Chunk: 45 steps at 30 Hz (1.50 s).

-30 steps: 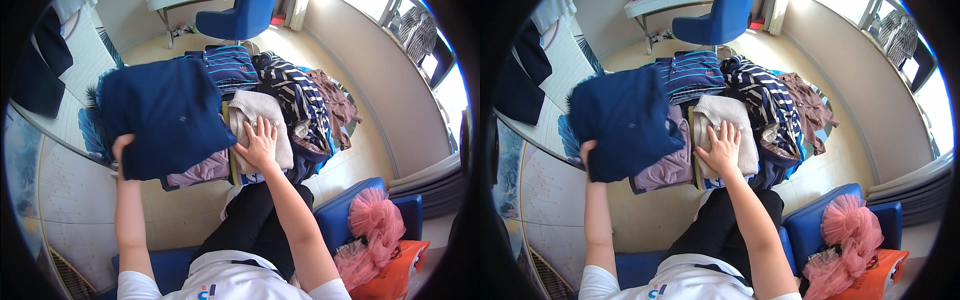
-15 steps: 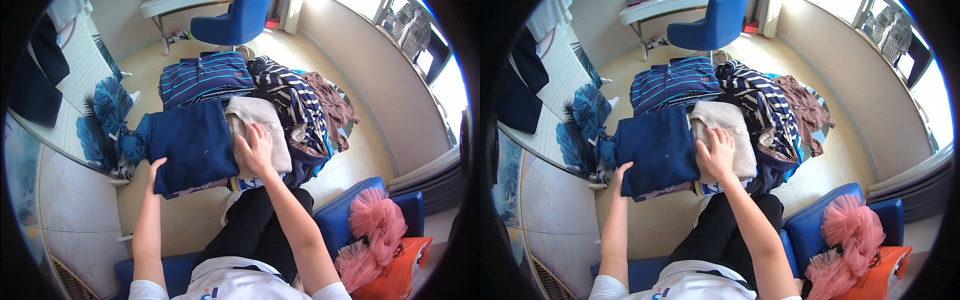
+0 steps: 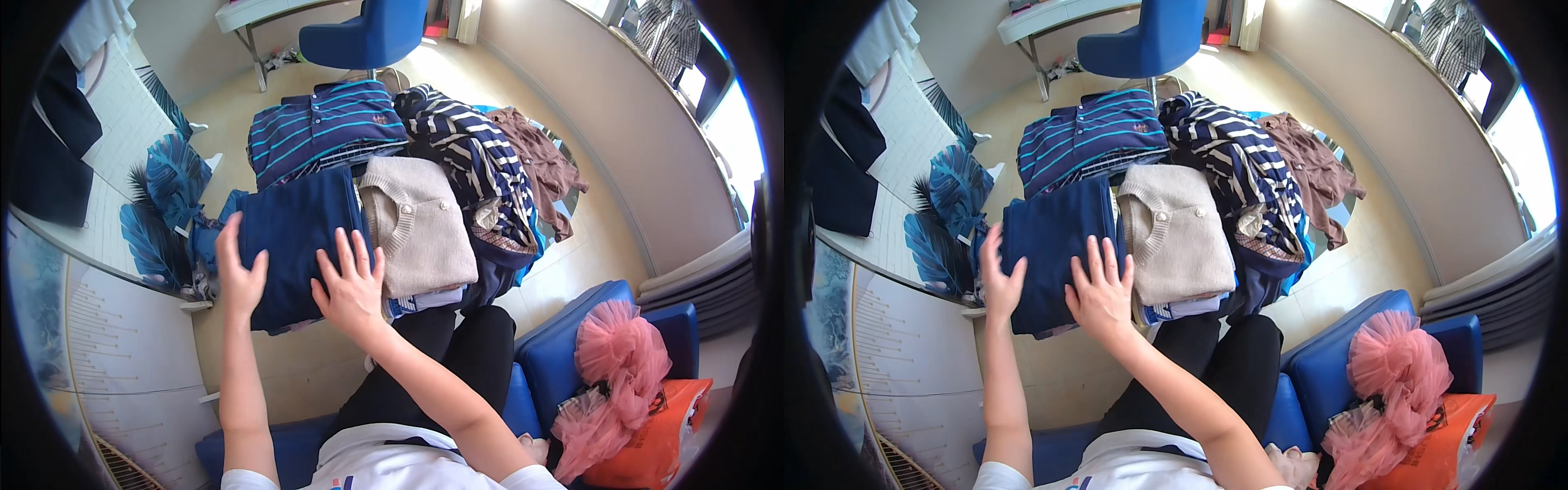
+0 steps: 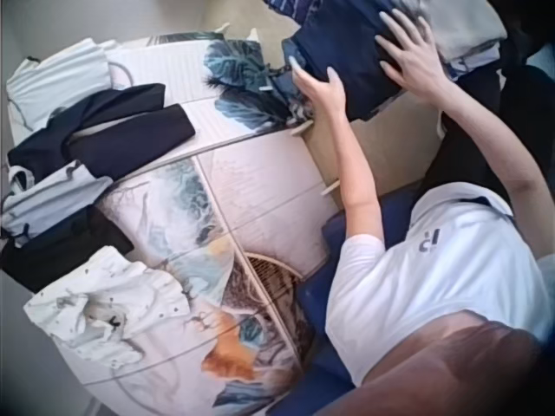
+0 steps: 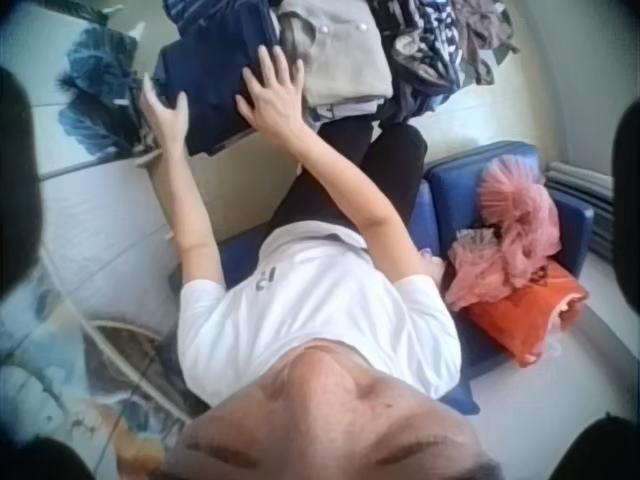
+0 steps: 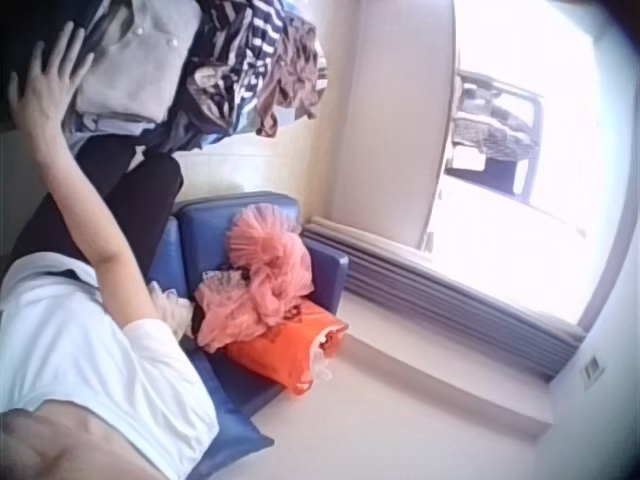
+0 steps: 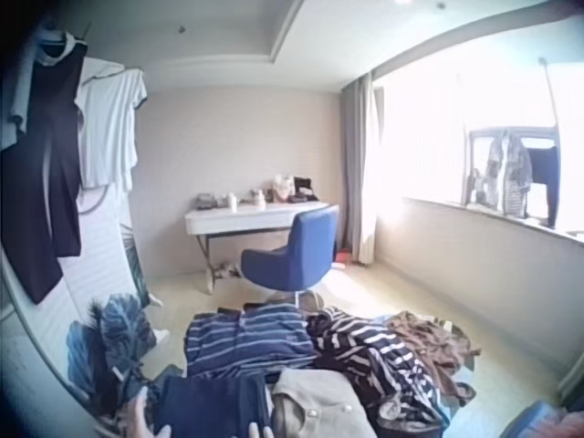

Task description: The person folds a blue and gray jacket and a dark blue pair of pants on their lap, smoothing and aligning each piece before stacking them on a growing pile of folded clothes.

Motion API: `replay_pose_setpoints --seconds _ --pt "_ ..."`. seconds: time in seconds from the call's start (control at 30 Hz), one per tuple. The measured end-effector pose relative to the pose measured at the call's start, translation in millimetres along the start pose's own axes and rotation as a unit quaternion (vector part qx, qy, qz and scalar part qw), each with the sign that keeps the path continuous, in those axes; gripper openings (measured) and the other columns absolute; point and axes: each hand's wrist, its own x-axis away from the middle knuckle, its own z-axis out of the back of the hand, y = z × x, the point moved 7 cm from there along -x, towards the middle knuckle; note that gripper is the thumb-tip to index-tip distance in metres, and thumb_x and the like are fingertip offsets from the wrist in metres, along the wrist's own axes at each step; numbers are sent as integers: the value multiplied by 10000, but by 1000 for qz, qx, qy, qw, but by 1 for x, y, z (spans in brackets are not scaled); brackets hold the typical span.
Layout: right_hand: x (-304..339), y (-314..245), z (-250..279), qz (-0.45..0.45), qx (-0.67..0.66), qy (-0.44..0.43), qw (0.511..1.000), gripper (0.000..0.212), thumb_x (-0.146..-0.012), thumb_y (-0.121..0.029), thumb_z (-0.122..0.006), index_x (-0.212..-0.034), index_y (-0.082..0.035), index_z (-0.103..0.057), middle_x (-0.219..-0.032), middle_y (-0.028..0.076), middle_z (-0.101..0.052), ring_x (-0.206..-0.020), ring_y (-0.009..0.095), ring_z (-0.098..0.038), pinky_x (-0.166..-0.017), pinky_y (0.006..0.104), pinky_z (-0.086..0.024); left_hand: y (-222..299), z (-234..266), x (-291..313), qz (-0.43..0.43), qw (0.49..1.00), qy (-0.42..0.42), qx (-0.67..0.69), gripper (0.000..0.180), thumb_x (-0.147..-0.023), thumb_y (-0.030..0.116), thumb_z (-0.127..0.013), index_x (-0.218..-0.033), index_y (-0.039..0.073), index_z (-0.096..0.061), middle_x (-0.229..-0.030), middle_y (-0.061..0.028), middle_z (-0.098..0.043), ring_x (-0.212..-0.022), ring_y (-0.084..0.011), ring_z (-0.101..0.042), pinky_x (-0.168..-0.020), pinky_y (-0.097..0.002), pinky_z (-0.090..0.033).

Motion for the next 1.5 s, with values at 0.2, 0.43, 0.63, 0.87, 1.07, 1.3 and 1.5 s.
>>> replay_pose_setpoints --seconds 0.2,0.43,0.63,0.87,1.07,1.3,1.5 --pt "24 -6 -17 52 -123 -41 990 623 -801 -370 -705 -1325 -62 -570 -1454 229 -418 -1373 439 -341 -1009 558 -392 32 -116 -39 -104 975 -179 -83 571 -865 365 -669 -1403 239 -526 -1582 -151 -272 -1451 -376 -251 -1129 -627 -195" --pt "35 23 -30 44 -186 -32 981 677 -825 -423 -697 -1393 -106 -512 -1520 223 -340 -1427 400 -289 -1116 509 -300 -26 -170 -34 2 968 -228 -107 692 -891 534 -588 -1508 319 -362 -1632 -109 -149 -1496 -354 -143 -1107 -698 -122" --pt "64 28 1 33 -258 -38 965 766 -718 -241 -765 -1407 -81 -470 -1521 247 -314 -1418 417 -298 -1117 537 -299 -51 -185 -42 -93 973 -193 -88 603 -951 438 -545 -1501 243 -393 -1600 -146 -241 -1465 -329 -253 -1131 -558 -229" --pt "216 101 59 -228 -424 -180 858 383 -892 -263 -649 -1147 22 -620 -890 137 -705 -808 250 -698 -725 357 -548 -132 -195 -78 -182 964 -178 -77 534 -1009 323 -498 -1491 112 -409 -1568 -208 -284 -1450 -343 -280 -1167 -416 -231" --pt "308 162 186 -355 -256 122 891 259 -836 -132 -684 -1061 -6 -653 -997 160 -677 -909 277 -672 -811 368 -539 -64 -187 -83 -129 907 -314 -248 532 -1004 280 -523 -1481 85 -390 -1522 -240 -323 -1385 -401 -351 -1139 -456 -279" --pt "440 247 316 -523 34 321 789 323 -820 -152 -689 -1113 -18 -657 -1022 148 -696 -953 284 -658 -868 394 -514 204 -114 44 -201 956 -207 59 262 -856 39 -576 -1109 -20 -602 -1151 -144 -613 -1092 -273 -581 -966 -359 -439" --pt "363 248 278 -494 -133 258 820 289 -866 -64 -663 -1147 -9 -622 -869 97 -702 -797 163 -681 -758 302 -539 285 -200 156 -199 878 -382 210 318 -760 39 -724 -1073 27 -669 -1131 -149 -634 -1002 -310 -648 -894 -387 -515"
